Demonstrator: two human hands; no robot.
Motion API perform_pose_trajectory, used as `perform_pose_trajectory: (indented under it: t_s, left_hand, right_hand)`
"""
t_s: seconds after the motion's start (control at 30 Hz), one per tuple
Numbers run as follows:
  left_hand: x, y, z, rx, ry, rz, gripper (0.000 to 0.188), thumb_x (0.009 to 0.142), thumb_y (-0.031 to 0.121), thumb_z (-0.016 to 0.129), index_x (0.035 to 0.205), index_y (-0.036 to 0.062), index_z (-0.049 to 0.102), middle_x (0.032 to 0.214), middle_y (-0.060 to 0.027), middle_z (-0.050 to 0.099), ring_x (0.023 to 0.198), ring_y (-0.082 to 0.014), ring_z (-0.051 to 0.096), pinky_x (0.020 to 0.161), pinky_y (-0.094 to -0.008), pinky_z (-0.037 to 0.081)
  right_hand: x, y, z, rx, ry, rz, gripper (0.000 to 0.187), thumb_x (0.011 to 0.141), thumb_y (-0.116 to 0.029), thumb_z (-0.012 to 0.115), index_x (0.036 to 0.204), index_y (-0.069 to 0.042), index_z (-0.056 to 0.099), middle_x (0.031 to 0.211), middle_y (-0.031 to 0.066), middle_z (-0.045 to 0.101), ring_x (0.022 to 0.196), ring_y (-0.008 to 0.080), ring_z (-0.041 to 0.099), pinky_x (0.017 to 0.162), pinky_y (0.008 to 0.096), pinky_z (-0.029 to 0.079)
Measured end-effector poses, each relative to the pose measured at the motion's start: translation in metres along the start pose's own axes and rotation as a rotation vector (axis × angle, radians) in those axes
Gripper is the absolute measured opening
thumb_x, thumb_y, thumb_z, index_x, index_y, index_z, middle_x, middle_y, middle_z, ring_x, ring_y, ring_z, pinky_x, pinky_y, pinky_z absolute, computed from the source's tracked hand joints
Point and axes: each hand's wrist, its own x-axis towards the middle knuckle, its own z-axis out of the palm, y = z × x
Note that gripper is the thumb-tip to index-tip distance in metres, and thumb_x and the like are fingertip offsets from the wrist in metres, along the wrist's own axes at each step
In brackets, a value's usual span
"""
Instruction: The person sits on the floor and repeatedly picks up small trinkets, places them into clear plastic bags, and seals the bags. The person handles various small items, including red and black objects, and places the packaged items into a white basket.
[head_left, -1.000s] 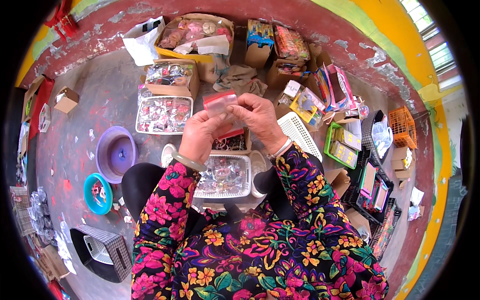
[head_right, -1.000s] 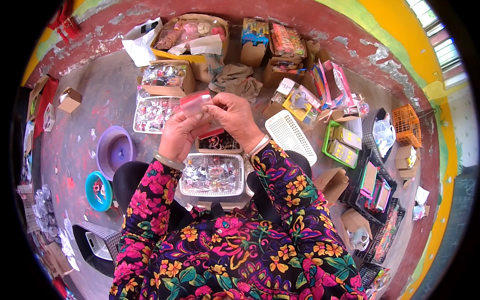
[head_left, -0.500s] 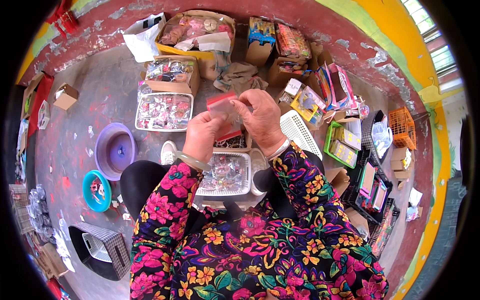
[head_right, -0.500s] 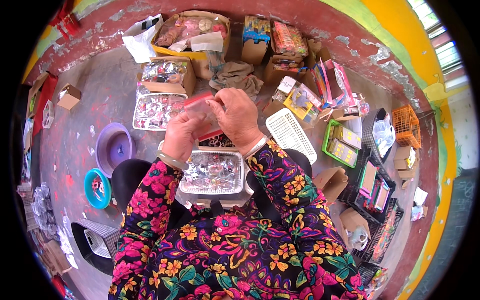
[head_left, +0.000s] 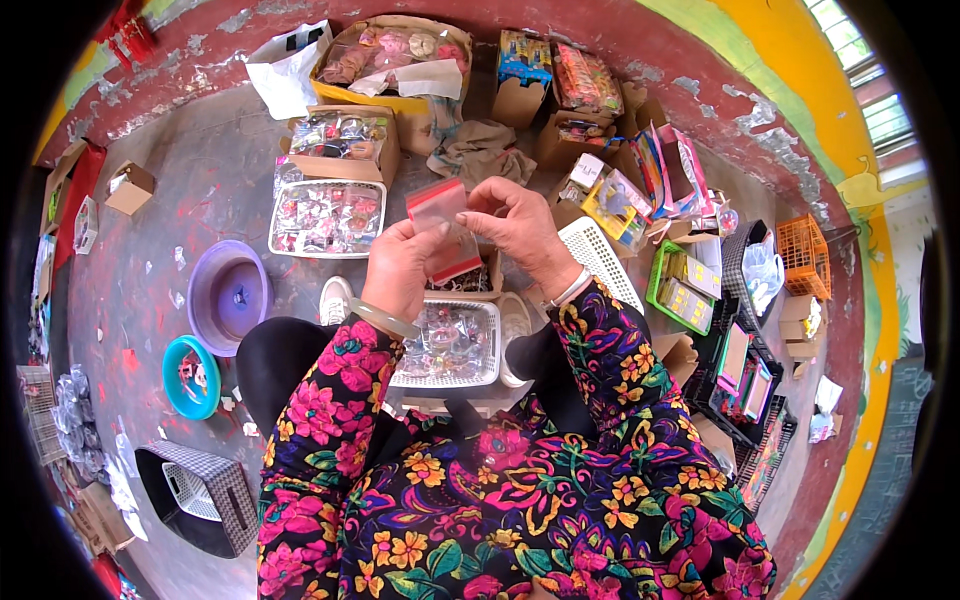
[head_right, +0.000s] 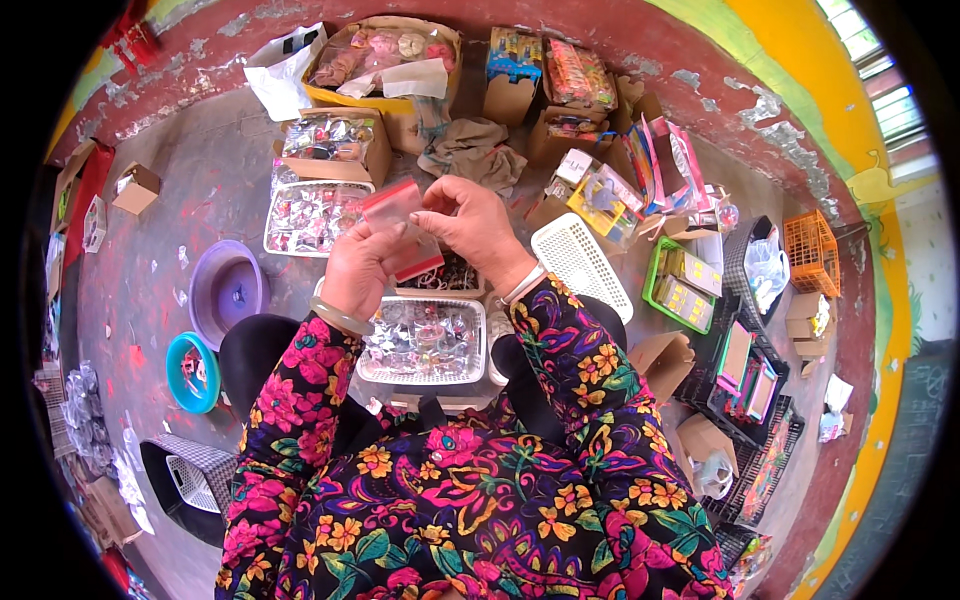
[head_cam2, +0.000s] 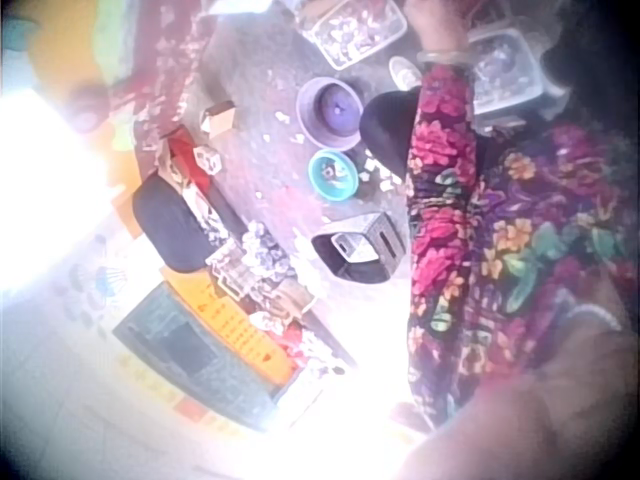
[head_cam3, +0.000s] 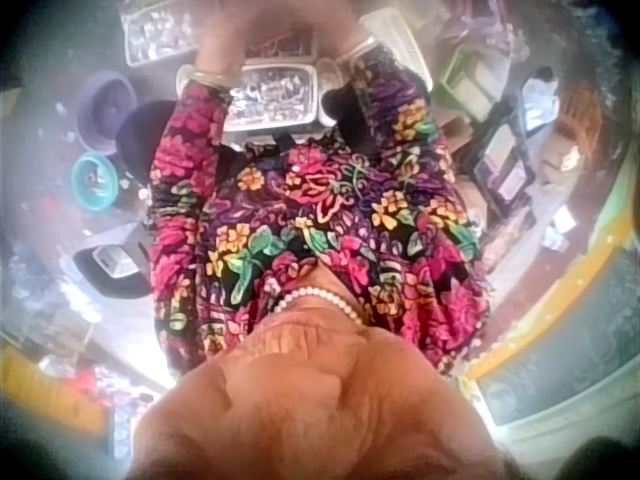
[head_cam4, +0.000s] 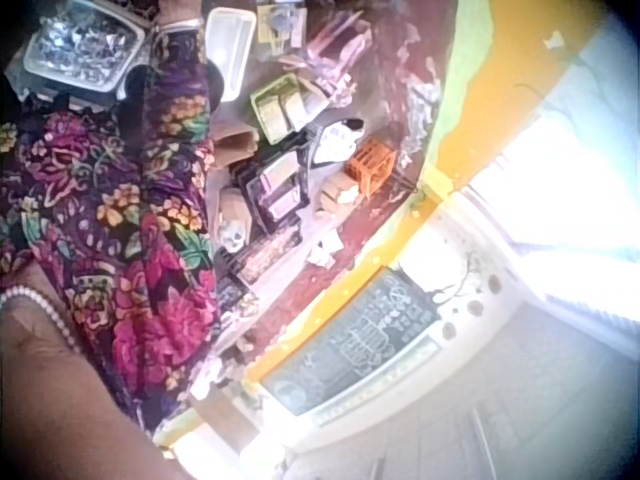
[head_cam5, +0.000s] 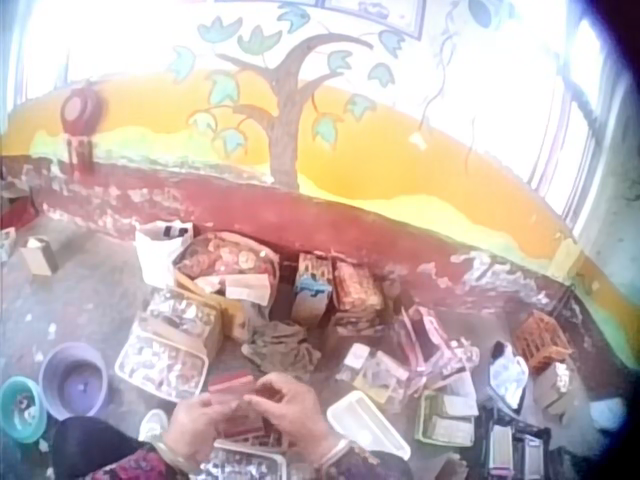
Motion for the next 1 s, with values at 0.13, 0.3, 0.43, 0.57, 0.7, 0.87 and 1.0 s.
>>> perform_pose_trajectory:
  t_s: [0.13,0.3,0.43,0.57,0.7,0.87,1.0]
  left_hand:
    - [-0.003,0.005,-0.005,-0.165,-0.006,0.018,0.016,0.087,0.006,0.052,0.102,0.0002,0.054,0.097,-0.0076,0.06,0.088,-0.0182,0.061,0.077,-0.0317,0.052]
    - [-0.002,0.011,-0.008,-0.354,-0.006,0.058,0.016,0.089,0.01,0.053,0.104,0.0035,0.052,0.101,-0.0051,0.059,0.092,-0.0195,0.059,0.08,-0.0345,0.052]
    - [-0.003,0.013,-0.002,-0.304,0.004,0.062,0.025,0.087,0.013,0.056,0.11,0.0046,0.052,0.105,-0.0054,0.058,0.091,-0.0155,0.058,0.075,-0.0286,0.051]
    - [0.005,0.023,-0.009,0.28,0.137,0.36,0.041,0.083,0.013,0.063,0.121,0.0058,0.049,0.113,-0.0039,0.055,0.087,-0.0067,0.055,0.066,-0.0179,0.045]
    - [-0.003,0.015,0.002,0.599,-0.041,0.273,0.036,0.081,0.012,0.065,0.114,0.0031,0.054,0.108,-0.0032,0.057,0.083,-0.0059,0.055,0.065,-0.0175,0.046]
    - [-0.001,0.005,0.006,0.41,-0.205,-0.111,0.024,0.086,0.012,0.058,0.108,0.0022,0.058,0.105,-0.0037,0.059,0.087,-0.0097,0.058,0.066,-0.0204,0.051]
    - [0.003,0.001,0.002,0.092,-0.171,-0.131,0.024,0.09,0.009,0.052,0.111,-0.0011,0.053,0.104,-0.0066,0.06,0.089,-0.012,0.059,0.074,-0.0234,0.053]
  right_hand:
    - [-0.002,0.001,-0.003,-0.142,-0.175,0.079,0.022,0.078,-0.02,0.069,0.083,-0.002,0.059,0.074,0.0011,0.06,0.065,0.0062,0.052,0.058,0.0222,0.042]
    - [-0.008,0.003,0.004,0.528,-0.254,0.372,0.013,0.08,-0.014,0.066,0.086,-0.003,0.061,0.078,0.0003,0.062,0.066,0.007,0.055,0.061,0.0215,0.043]
    - [-0.004,0.0,-0.001,0.787,0.023,0.303,0.011,0.081,-0.011,0.065,0.087,-0.003,0.061,0.079,0.0001,0.062,0.069,0.0068,0.056,0.063,0.0207,0.045]
    - [0.001,-0.01,-0.036,0.453,0.073,0.115,0.008,0.081,-0.005,0.062,0.088,-0.001,0.062,0.081,-0.0009,0.061,0.071,0.0039,0.052,0.065,0.019,0.042]
    - [-0.005,-0.009,-0.033,0.241,-0.134,0.018,0.012,0.08,-0.003,0.061,0.091,0.001,0.063,0.078,-0.003,0.058,0.072,0.0046,0.051,0.066,0.0187,0.041]
    - [-0.01,-0.03,-0.021,0.065,-0.146,0.057,0.015,0.079,-0.008,0.065,0.089,0.002,0.061,0.074,-0.0011,0.058,0.069,0.0051,0.05,0.061,0.0209,0.042]
    - [-0.007,-0.01,-0.015,0.141,0.097,0.06,0.019,0.077,-0.014,0.07,0.08,0.001,0.06,0.067,-0.0007,0.057,0.062,0.0044,0.047,0.055,0.0215,0.041]
